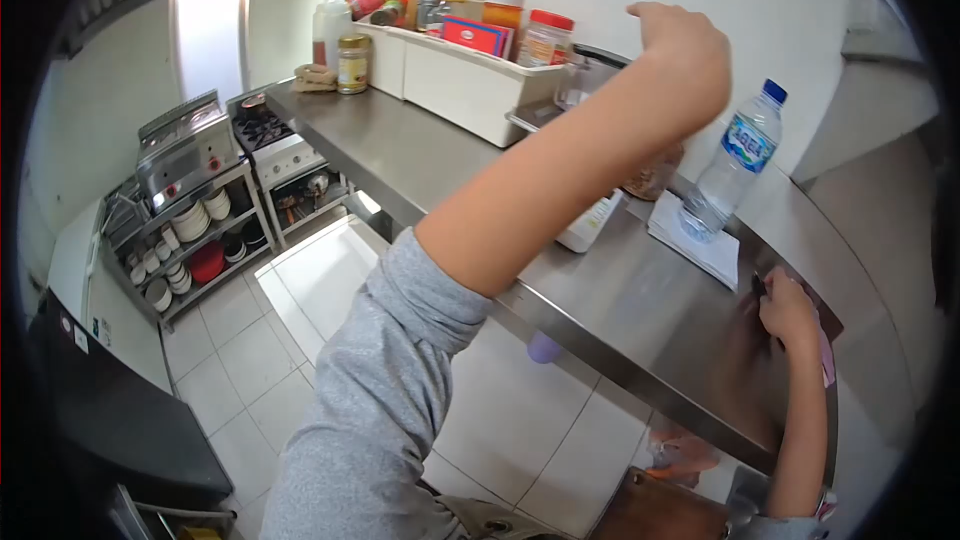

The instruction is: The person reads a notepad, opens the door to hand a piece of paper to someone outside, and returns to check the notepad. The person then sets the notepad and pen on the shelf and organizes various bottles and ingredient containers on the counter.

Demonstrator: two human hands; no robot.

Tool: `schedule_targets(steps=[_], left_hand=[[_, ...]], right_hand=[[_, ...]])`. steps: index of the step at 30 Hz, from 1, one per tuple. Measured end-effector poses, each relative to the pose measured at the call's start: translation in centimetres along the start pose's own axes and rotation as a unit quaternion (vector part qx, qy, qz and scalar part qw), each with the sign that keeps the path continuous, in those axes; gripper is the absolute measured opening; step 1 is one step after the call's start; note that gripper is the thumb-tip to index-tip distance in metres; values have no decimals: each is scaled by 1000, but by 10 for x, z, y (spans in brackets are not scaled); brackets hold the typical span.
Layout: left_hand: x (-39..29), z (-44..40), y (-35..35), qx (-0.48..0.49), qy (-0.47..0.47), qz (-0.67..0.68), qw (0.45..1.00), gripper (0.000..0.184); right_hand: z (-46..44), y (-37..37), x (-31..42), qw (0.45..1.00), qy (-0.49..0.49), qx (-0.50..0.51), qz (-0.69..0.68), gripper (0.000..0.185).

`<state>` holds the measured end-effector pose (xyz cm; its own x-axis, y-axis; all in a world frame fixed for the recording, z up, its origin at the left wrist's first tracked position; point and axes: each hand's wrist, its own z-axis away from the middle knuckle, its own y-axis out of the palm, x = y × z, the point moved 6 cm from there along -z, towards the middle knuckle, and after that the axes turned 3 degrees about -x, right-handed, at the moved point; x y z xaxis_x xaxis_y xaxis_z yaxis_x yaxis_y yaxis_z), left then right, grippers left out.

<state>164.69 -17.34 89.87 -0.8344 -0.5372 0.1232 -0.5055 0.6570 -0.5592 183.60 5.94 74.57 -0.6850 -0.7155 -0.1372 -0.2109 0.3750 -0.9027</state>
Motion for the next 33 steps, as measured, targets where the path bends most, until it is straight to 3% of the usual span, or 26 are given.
schedule_targets(steps=[4, 7, 9, 10, 12, 14, 15, 16, 17, 19, 20, 22, 24, 25, 27, 29, 31, 33], left_hand=[[2, 10, -25, -69, 6, 42, 997, 22], [19, 24, -47, -160, 5, 154, 975, 24], [47, 44, -59, -295, 26, 251, 922, 26], [66, 55, -66, -298, 23, 251, 921, 26], [122, 88, -87, -377, 36, 245, 892, 21], [195, 97, -97, -323, -13, 287, 901, 30], [203, 123, -136, -262, 30, 227, 938, 41], [258, 105, -126, -263, -26, 296, 918, 24], [306, 96, -119, -321, -45, 249, 913, 29], [374, 90, -120, -338, -136, 204, 909, 32], [399, 81, -114, -335, -126, 210, 910, 32], [452, 52, -90, -297, -136, 204, 923, 32], [493, 11, -41, -190, -123, 177, 958, 36], [505, -3, -13, -148, -116, 178, 966, 46], [517, -26, 37, 40, -116, 107, 987, 87], [523, -33, 79, 175, -70, 70, 980, 106], [521, -28, 100, 266, -79, 49, 959, 111], [509, -16, 106, 316, -83, 79, 942, 104]], right_hand=[[12, -14, 17, 999, 32, 11, 3, 34], [16, -23, 13, 999, 35, -11, -36, 36], [25, -46, 27, 991, 12, -69, -113, 33], [34, -49, 31, 991, 10, -71, -110, 33], [51, -73, 43, 960, -35, -250, -122, 29], [63, -100, 82, 948, -49, -298, -102, 27], [75, -112, 107, 933, -59, -344, -83, 26], [82, -120, 137, 933, -49, -346, -85, 26], [86, -132, 176, 927, -66, -357, -96, 25], [85, -148, 263, 917, -119, -363, -114, 26], [83, -156, 306, 913, -155, -358, -118, 26], [71, -169, 388, 904, -247, -325, -129, 28], [51, -177, 448, 888, -296, -323, -141, 26], [37, -180, 470, 883, -306, -324, -147, 24], [4, -183, 508, 880, -314, -329, -136, 24], [-32, -185, 536, 884, -305, -336, -113, 26], [-71, -176, 557, 922, -267, -260, -108, 30], [-109, -164, 574, 939, -254, -215, -89, 34]])
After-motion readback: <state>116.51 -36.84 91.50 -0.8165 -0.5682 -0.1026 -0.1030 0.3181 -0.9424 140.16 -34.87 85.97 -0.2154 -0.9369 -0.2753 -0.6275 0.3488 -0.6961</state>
